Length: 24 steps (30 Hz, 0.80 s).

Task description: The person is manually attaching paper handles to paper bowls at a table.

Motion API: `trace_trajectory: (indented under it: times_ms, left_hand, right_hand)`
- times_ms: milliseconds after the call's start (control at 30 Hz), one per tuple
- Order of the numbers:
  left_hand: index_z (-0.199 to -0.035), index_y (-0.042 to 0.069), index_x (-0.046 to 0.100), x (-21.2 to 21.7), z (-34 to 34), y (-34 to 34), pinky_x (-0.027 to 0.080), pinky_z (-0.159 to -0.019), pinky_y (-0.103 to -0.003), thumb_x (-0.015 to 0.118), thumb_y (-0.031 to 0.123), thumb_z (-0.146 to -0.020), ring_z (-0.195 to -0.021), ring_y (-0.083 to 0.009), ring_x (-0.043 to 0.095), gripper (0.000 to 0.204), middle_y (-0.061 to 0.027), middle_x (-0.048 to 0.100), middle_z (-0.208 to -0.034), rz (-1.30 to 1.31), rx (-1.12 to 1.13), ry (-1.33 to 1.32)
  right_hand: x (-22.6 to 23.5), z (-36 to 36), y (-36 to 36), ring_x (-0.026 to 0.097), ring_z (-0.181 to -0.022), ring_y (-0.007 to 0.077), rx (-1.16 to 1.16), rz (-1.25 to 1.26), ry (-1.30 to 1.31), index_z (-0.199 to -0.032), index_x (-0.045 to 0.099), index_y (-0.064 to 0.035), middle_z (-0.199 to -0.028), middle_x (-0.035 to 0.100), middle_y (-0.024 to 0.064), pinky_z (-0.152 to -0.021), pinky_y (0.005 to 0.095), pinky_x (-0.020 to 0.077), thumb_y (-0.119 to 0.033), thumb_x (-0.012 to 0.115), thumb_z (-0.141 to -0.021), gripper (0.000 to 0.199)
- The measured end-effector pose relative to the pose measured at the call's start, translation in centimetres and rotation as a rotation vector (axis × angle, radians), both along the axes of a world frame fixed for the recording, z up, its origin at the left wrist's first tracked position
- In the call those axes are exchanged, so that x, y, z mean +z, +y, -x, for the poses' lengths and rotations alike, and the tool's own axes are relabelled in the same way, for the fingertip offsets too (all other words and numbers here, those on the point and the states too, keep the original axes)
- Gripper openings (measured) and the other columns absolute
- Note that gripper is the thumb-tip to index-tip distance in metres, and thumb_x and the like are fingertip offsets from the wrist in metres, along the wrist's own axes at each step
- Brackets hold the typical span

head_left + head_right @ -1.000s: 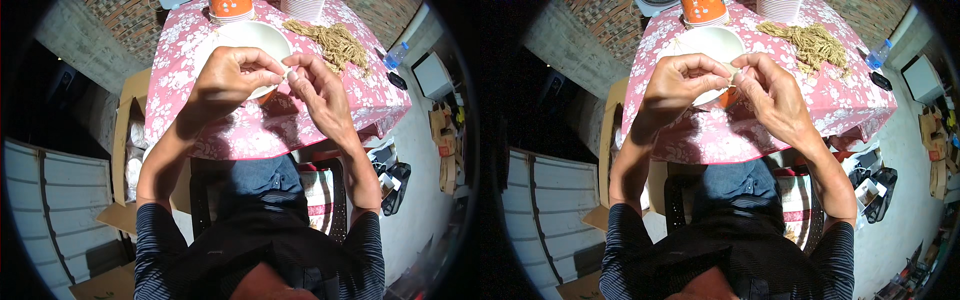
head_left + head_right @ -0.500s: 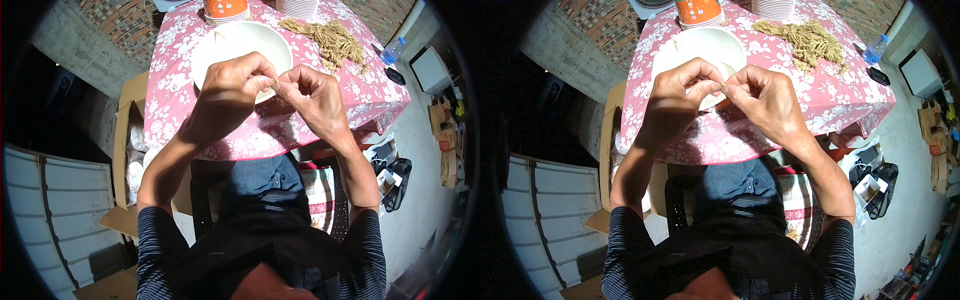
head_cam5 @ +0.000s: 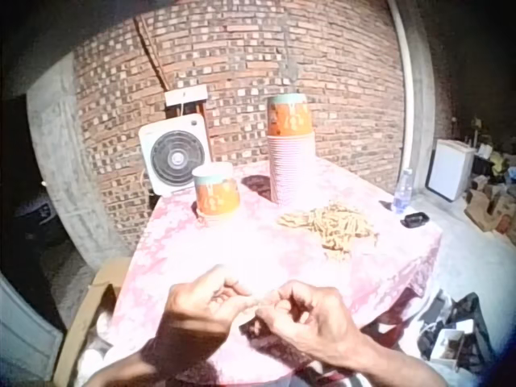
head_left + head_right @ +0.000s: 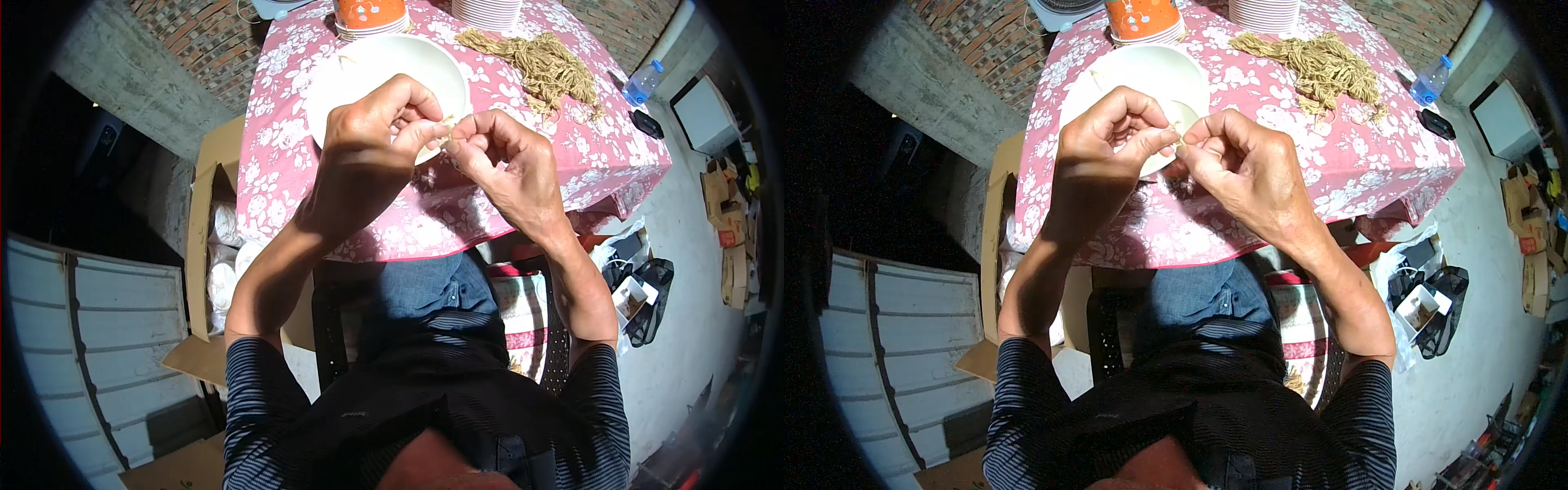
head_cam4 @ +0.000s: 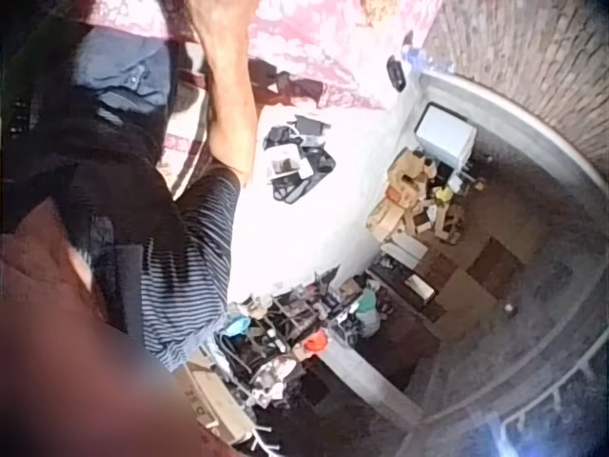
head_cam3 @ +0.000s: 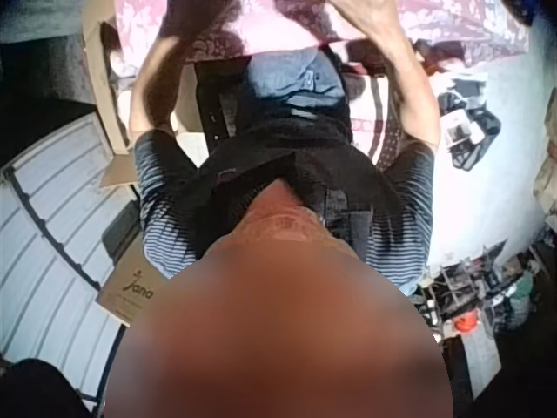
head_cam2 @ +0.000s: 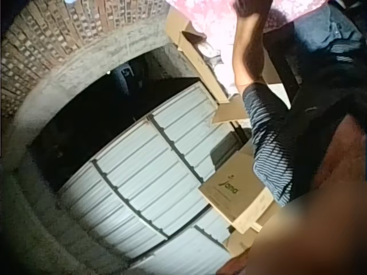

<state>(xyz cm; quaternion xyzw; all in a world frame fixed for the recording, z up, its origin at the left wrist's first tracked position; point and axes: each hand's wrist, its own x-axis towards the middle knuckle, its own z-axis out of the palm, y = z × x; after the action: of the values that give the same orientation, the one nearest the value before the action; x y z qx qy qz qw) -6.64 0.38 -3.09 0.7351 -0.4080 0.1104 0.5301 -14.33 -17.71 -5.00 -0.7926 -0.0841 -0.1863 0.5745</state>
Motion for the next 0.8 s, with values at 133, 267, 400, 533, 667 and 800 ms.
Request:
trace_trajectory:
  times_ms: [133,267,400,533,667,800]
  left_hand:
    - [-0.096,-0.001,0.069,-0.2,0.1,-0.2,0.055,-0.061,-0.028,0.074,0.005,-0.091,-0.069,-0.0145,0.070,0.009,-0.0091,0.071,-0.078,-0.001,0.011,-0.020]
    - [-0.096,-0.001,0.071,-0.4,-0.1,-0.1,0.057,-0.064,-0.030,0.073,0.003,-0.090,-0.072,-0.0203,0.073,0.008,-0.0134,0.073,-0.081,-0.020,0.020,-0.112]
    - [-0.097,-0.001,0.072,0.0,-0.3,0.4,0.058,-0.065,-0.032,0.071,-0.001,-0.086,-0.077,-0.0239,0.074,0.011,-0.0161,0.073,-0.086,-0.094,0.010,-0.284]
    - [-0.094,-0.002,0.071,0.3,-0.2,0.8,0.056,-0.064,-0.037,0.068,-0.002,-0.084,-0.076,-0.0276,0.072,0.011,-0.0186,0.070,-0.090,-0.279,0.003,-0.368]
    - [-0.092,-0.004,0.069,1.0,-0.4,0.9,0.054,-0.067,-0.040,0.067,0.003,-0.087,-0.074,-0.0304,0.069,0.009,-0.0185,0.068,-0.087,-0.342,-0.050,-0.240]
    - [-0.095,-0.005,0.069,2.2,-0.6,1.3,0.054,-0.071,-0.038,0.066,0.007,-0.091,-0.076,-0.0270,0.068,0.014,-0.0169,0.069,-0.086,-0.296,-0.157,0.021]
  right_hand:
    - [-0.2,-0.2,0.4,0.057,-0.064,0.0015,-0.002,-0.015,-0.033,-0.100,0.070,0.0066,-0.072,0.065,-0.0017,-0.054,0.0202,0.0454,-0.007,0.069,-0.098,0.014]
    - [-0.1,-0.1,0.4,0.053,-0.063,0.0005,-0.049,-0.032,-0.040,-0.097,0.071,0.0054,-0.070,0.061,-0.0039,-0.054,0.0193,0.0425,-0.005,0.068,-0.096,0.011]
    - [-0.4,-0.3,0.3,0.050,-0.062,0.0002,-0.061,0.058,-0.102,-0.094,0.071,0.0038,-0.069,0.058,-0.0055,-0.054,0.0187,0.0400,-0.003,0.066,-0.094,0.008]
    - [-0.5,-0.4,0.1,0.047,-0.063,-0.0001,-0.039,0.037,-0.114,-0.091,0.069,0.0026,-0.069,0.055,-0.0065,-0.054,0.0184,0.0379,-0.002,0.064,-0.090,0.007]
    - [-0.2,-0.5,-0.1,0.047,-0.065,0.0001,-0.004,-0.020,-0.084,-0.090,0.069,0.0023,-0.069,0.054,-0.0067,-0.054,0.0191,0.0377,-0.002,0.064,-0.089,0.006]
    - [0.2,-0.3,0.2,0.047,-0.066,0.0000,-0.001,-0.037,-0.066,-0.091,0.069,0.0027,-0.070,0.054,-0.0070,-0.056,0.0190,0.0379,-0.002,0.063,-0.090,0.008]
